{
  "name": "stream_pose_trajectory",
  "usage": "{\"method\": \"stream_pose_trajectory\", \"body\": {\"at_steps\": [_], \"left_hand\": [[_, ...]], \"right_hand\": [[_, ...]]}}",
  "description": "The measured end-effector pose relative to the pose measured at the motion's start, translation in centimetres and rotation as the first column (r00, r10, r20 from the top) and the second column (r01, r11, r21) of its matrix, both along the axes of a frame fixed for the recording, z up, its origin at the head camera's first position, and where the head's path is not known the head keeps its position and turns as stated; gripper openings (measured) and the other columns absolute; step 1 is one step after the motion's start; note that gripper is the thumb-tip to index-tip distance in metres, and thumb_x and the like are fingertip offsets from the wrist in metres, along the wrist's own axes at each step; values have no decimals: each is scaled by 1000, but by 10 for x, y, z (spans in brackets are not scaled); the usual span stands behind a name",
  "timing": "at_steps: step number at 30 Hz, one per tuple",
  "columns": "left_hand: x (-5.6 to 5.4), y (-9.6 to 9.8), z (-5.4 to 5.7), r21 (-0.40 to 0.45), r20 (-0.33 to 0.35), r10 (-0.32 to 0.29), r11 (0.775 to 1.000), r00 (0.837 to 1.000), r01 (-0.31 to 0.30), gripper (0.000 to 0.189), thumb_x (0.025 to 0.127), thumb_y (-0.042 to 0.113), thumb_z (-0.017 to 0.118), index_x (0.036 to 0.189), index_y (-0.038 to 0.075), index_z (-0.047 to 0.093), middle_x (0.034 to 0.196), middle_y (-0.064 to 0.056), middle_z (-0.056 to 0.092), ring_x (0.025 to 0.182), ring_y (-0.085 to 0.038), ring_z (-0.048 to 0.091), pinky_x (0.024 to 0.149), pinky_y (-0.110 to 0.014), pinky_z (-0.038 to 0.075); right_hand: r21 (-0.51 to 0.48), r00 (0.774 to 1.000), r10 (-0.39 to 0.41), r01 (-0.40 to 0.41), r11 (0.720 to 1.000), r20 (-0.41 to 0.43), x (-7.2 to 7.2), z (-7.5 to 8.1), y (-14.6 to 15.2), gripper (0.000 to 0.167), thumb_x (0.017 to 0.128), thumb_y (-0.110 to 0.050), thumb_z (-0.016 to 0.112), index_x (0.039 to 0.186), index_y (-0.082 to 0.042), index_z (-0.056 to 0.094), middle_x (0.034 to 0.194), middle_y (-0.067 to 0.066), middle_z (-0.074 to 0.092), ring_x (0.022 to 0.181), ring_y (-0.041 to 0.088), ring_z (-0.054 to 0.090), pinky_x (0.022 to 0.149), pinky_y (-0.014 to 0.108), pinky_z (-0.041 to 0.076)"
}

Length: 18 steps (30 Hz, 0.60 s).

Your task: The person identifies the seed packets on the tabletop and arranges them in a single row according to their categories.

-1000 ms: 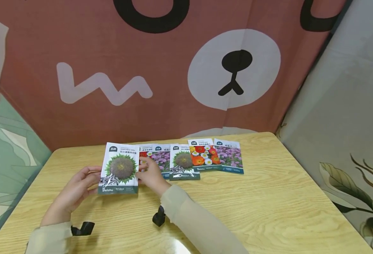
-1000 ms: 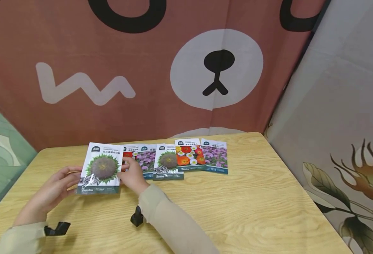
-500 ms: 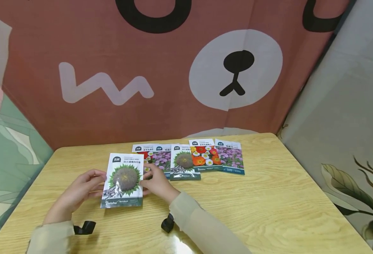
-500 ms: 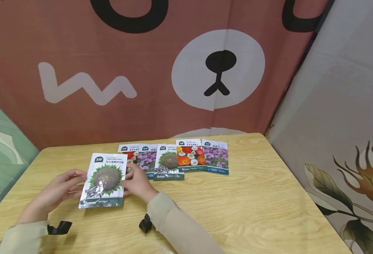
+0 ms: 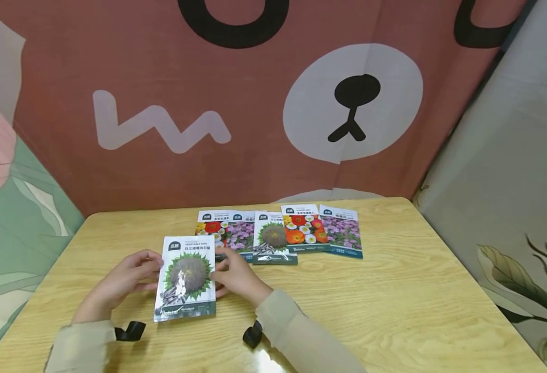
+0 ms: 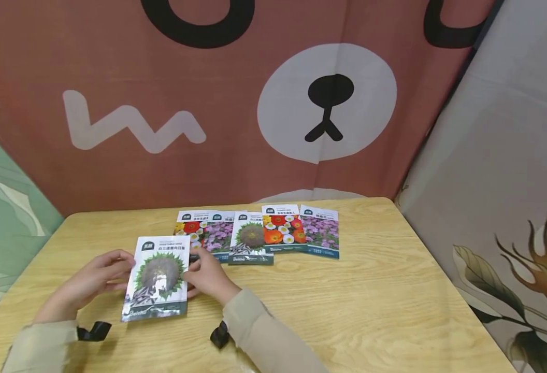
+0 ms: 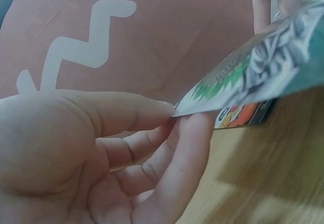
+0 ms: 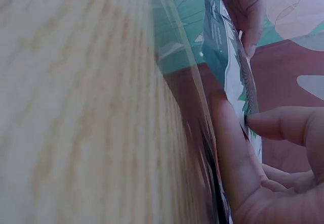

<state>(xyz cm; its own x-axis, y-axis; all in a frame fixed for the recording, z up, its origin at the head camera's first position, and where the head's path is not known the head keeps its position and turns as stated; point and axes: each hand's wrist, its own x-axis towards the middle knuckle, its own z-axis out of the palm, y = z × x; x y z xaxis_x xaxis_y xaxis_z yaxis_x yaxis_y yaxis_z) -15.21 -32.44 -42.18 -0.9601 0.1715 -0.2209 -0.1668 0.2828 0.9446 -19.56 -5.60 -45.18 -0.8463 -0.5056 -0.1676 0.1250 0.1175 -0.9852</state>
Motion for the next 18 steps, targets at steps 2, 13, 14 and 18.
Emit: {"method": "stream_pose_trajectory", "body": {"at_steps": [2, 13, 14, 18], "left_hand": [[-1, 0, 0, 3, 4, -13, 1000, 1000, 13, 29, 108, 17, 49, 120, -9, 46, 102, -10, 61, 91, -17, 66, 77, -35, 61], [-1, 1, -6, 0, 21, -95, 995, 995, 95, 27, 108, 15, 48, 117, -10, 46, 100, -14, 60, 90, -22, 66, 76, -38, 62], [-1, 2, -6, -1, 27, -98, 995, 995, 98, 26, 108, 15, 48, 116, -10, 47, 99, -13, 61, 89, -22, 66, 76, -38, 62], [2, 0, -10, -4, 52, -95, 995, 994, 96, 24, 108, 13, 46, 113, -10, 48, 95, -12, 63, 85, -22, 67, 74, -37, 62]], "right_hand": [[-4, 1000, 1, -1, 1000, -1, 2, -1, 1, 61, 95, 3, 63, 151, -6, 42, 97, 9, 63, 64, 18, 62, 57, 37, 61], [-36, 999, 22, -21, 999, 24, 10, -4, 8, 56, 93, 5, 60, 144, -8, 42, 86, 13, 64, 60, 23, 63, 55, 41, 61], [-34, 999, 28, -27, 999, 26, 11, -4, 8, 57, 93, 5, 61, 144, -9, 42, 85, 14, 64, 60, 23, 63, 55, 41, 61], [-39, 997, 56, -54, 998, 52, 14, -4, 6, 58, 92, 6, 62, 144, -8, 41, 82, 15, 64, 58, 23, 62, 55, 42, 61]]}}
